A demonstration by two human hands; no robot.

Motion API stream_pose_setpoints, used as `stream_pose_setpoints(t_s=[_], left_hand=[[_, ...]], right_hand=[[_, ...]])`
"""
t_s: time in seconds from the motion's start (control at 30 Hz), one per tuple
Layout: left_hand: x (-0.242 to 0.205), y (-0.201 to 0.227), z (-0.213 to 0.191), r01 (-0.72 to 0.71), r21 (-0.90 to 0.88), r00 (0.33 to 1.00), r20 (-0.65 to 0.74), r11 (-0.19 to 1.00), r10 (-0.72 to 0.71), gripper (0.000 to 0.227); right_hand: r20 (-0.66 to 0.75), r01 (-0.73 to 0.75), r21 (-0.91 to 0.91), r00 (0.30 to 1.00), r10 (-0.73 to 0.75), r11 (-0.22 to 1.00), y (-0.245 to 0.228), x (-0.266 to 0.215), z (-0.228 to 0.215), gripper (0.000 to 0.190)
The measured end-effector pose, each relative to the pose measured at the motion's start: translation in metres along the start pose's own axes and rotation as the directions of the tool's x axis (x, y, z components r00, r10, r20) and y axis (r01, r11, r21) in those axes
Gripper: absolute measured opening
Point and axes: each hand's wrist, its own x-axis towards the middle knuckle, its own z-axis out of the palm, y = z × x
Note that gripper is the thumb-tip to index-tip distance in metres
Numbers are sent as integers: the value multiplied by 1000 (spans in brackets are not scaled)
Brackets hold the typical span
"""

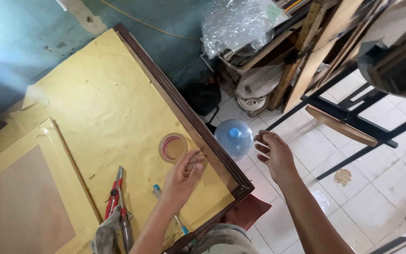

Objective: Attaching a hanging wire to the back of a picture frame using screws and a screwdriver.

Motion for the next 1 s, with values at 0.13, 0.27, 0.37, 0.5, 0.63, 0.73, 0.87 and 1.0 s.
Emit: stream_pose_setpoints(t_s=[0.13,0.27,0.37,0.5,0.63,0.73,0.87,1.0], left_hand=[[-14,-29,-29,-23,-11,988,-154,1000,21,43],[-38,-53,-55,-10,-190,930,-362,982,-60,11],[-57,-72,-72,-11,-310,863,-482,951,-148,34],[-86,-85,-98,75,-271,781,-582,960,-226,55],[-106,-115,-122,-69,-438,768,-597,897,-232,53],[-125,-136,-144,37,-306,772,-596,951,-222,57],[-157,-143,-168,-102,-397,790,-590,912,-169,60],[-177,-163,-190,-150,-460,829,-541,875,-142,56]], right_hand=[[82,26,-94,996,-18,995,6,-2,33,22],[192,70,-70,980,-55,995,26,-7,68,17],[267,104,-28,959,-93,994,43,-20,95,17],[385,142,-158,920,-71,977,58,-62,133,21],[488,53,63,869,-77,997,91,-92,165,41],[534,81,-108,846,-11,991,123,-110,190,50],[663,396,-485,748,32,780,165,-148,221,17],[953,961,-277,273,134,16,203,-180,227,72]])
